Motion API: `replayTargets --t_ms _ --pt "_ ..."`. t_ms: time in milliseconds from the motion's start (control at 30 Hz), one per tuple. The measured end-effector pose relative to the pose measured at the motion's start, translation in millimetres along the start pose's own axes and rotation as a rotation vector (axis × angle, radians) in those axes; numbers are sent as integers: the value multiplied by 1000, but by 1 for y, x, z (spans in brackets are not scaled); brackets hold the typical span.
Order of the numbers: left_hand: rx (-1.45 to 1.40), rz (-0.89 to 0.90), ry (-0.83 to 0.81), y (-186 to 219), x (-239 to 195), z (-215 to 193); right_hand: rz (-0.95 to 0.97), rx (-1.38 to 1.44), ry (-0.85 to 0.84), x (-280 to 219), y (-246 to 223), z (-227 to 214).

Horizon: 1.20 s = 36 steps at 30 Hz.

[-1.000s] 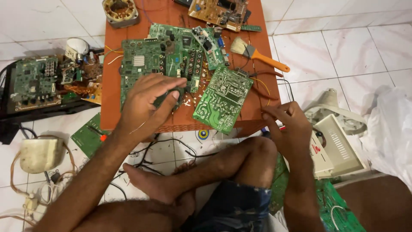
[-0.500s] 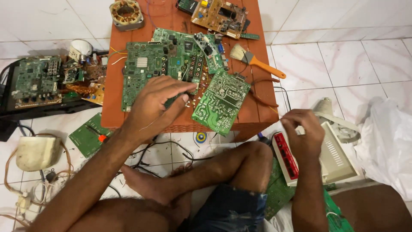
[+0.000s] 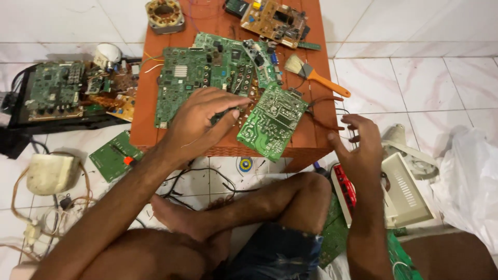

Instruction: The person sits on the floor and uses a soldering iron to apply solder to a green circuit board. They then use pliers to strip the insulation from a yellow wire and prepare it for connection.

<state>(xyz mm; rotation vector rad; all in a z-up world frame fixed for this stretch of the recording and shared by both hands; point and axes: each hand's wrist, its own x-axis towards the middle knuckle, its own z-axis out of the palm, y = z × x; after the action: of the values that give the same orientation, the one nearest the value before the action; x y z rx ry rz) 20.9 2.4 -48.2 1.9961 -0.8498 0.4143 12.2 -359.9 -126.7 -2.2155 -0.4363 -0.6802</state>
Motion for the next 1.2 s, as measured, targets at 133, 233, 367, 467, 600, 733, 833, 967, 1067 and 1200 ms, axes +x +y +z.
replayTargets --t_ms 133,233,367,467,600,733,833,967,1067,1200 --pt "5 -9 -22 -2 0 1 21 -373 -95 1 20 8" --pt "-23 -25 -10 2 1 1 21 -416 -150 1 29 4" --pt "-31 -30 -24 0 -2 3 82 -467 -145 -15 65 0" --pt "-53 -33 -18 -3 -3 5 21 -314 5 -20 65 -3" --pt "-14 -22 -47 -9 -2 6 117 -255 119 -23 57 -12" --pt "27 17 -45 -16 -5 8 191 -2 264 -23 38 -16" --pt "-13 -13 -55 -7 -4 5 152 140 282 -20 22 -8" --pt "-32 -24 -44 0 -3 2 192 237 269 -26 32 -3" --pt "5 5 -33 0 -8 0 206 287 238 -29 19 -2" --pt "101 44 -68 1 -10 -2 416 344 221 -25 -14 -1"
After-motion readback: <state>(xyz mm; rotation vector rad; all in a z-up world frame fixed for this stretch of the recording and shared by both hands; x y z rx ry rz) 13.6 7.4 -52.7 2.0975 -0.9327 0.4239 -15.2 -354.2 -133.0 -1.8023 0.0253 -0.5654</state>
